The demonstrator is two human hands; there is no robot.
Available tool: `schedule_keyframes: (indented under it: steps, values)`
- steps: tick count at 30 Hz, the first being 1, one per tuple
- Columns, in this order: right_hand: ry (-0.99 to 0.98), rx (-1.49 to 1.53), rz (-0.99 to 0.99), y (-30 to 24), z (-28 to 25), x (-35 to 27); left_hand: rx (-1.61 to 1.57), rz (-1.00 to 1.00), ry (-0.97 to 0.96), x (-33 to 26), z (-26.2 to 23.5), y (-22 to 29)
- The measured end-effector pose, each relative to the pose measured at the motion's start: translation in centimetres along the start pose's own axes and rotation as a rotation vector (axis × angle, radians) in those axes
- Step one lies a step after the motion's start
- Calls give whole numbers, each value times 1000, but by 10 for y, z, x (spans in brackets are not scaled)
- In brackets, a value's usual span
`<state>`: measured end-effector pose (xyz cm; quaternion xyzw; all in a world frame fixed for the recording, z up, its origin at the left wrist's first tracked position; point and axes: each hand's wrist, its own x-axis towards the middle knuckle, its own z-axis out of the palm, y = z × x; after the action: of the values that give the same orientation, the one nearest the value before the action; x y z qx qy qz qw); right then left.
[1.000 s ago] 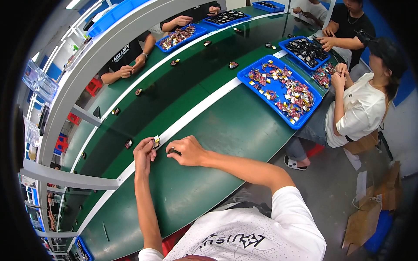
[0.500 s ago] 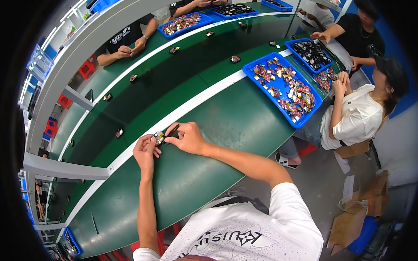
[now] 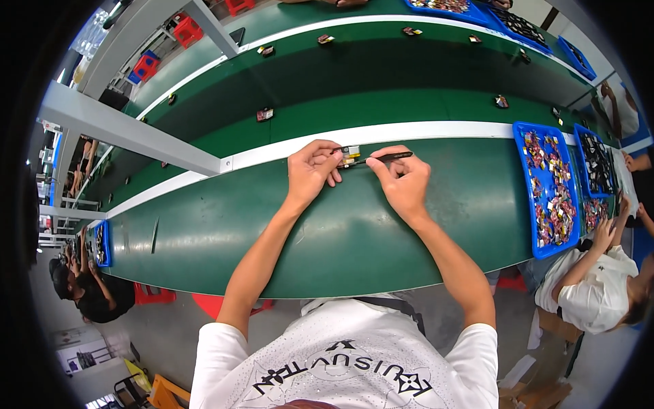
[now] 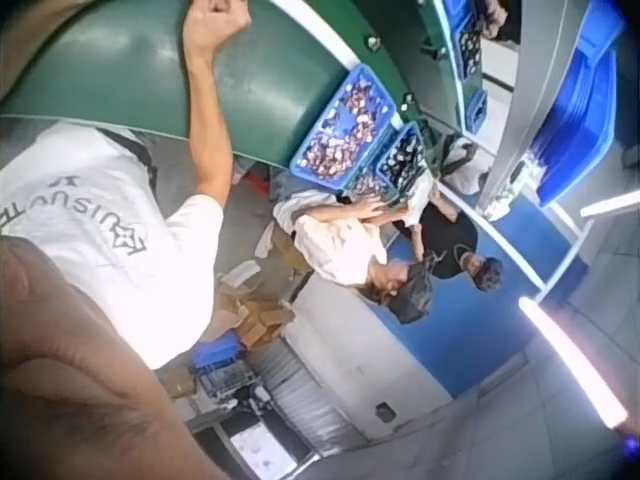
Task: Assembling small electronic components using tweezers on a factory assembly line.
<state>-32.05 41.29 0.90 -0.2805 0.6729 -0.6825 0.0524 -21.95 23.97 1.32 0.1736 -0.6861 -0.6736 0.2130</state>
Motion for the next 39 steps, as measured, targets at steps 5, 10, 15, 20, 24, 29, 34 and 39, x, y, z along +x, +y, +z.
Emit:
schedule_keyframes:
  steps: [5, 10, 15, 20, 24, 29, 34, 39]
  values:
    - [-52, 6, 11, -5, 3, -2, 17, 27, 3, -1, 2, -1]
    - [-35, -81, -26, 3, 4, -4, 39, 18, -40, 0, 2, 0]
    - [-14, -148, -98, -2, 5, -5, 26, 8, -46, 1, 1, -1]
    - [-5, -191, -113, 2, 5, -5, 22, -7, -60, 1, 1, 0]
    - [-18, -106, -25, 7, 5, -5, 10, -5, -77, 0, 1, 1]
    - [-53, 280, 206, -1, 6, -2, -11, -17, -111, -1, 1, 4]
    - [-115, 309, 252, 0, 2, 0, -27, 4, -117, 0, 1, 2]
    - [-119, 316, 244, -1, 1, 0, -46, 5, -140, 1, 0, 3]
